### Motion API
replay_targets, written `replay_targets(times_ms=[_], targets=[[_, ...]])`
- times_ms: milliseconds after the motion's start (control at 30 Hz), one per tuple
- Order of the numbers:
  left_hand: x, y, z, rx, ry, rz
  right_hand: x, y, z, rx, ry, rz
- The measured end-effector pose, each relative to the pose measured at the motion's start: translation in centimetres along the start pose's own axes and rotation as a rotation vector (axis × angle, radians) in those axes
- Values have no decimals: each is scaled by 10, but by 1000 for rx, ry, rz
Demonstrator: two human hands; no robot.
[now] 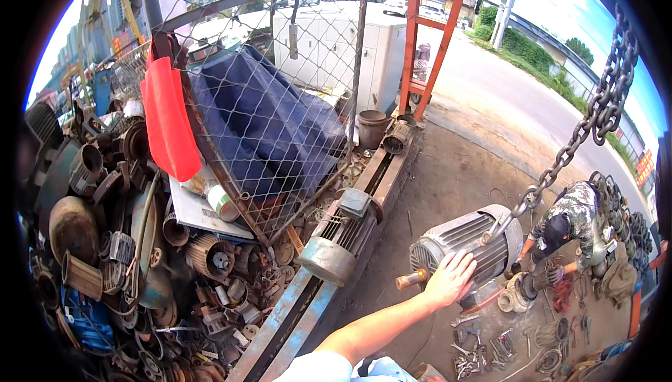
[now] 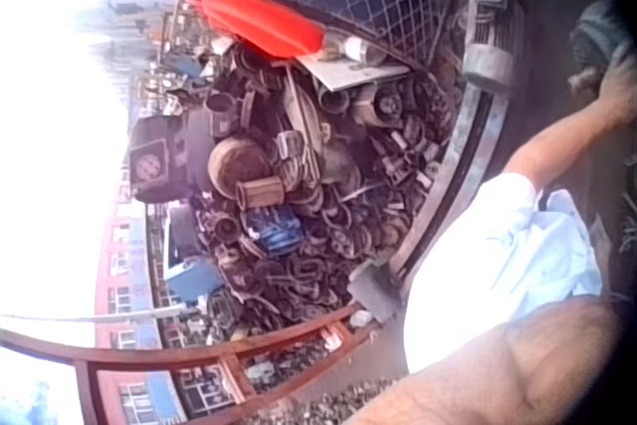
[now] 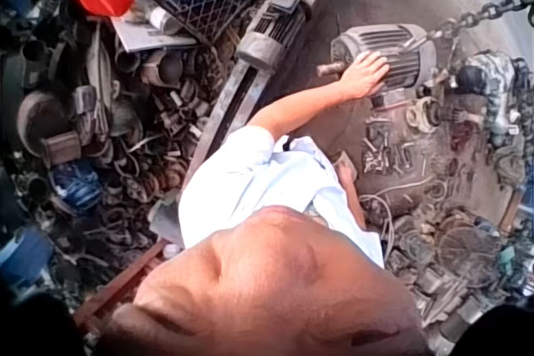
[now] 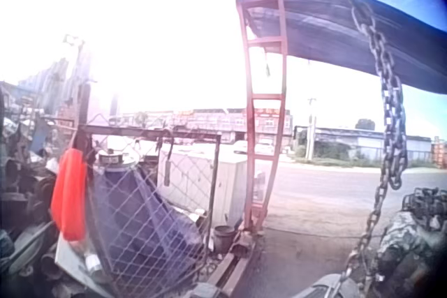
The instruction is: The person rotates a large electric motor suspended by a chain and scrapes debris from a bolt on the casing. They then move to assist another person working on a mechanical part on the ground.
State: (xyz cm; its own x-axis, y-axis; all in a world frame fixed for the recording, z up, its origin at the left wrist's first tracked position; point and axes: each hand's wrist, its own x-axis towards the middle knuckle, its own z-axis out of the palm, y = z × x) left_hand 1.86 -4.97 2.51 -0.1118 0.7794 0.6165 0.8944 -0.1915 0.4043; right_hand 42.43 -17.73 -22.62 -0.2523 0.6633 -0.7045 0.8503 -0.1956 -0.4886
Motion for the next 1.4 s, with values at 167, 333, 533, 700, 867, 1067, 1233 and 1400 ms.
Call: replay_targets(times_ms=[167, 333, 533, 700, 867, 1067, 1233, 1400], targets=[[2, -3, 1, -2, -12, 8, -3, -5, 0, -28, -23, -28], [5, -6, 5, -1, -12, 11, 6, 4, 2, -39, -42, 36], [9, -10, 11, 9, -21, 24, 26, 24, 10, -58, -98, 81], [16, -11, 3, 20, -56, 42, 73, 35, 26, 182, -57, 74], [9, -17, 2, 62, -144, 36, 15, -41, 14, 237, 27, 117], [16, 8, 22, 177, -215, 37, 7, -29, -10, -14, -143, 43], [28, 14, 46, 217, -259, -8, 116, 93, -84, 189, -163, 79], [19, 16, 20, 113, -330, -35, 91, 9, -53, 284, -89, 95]])
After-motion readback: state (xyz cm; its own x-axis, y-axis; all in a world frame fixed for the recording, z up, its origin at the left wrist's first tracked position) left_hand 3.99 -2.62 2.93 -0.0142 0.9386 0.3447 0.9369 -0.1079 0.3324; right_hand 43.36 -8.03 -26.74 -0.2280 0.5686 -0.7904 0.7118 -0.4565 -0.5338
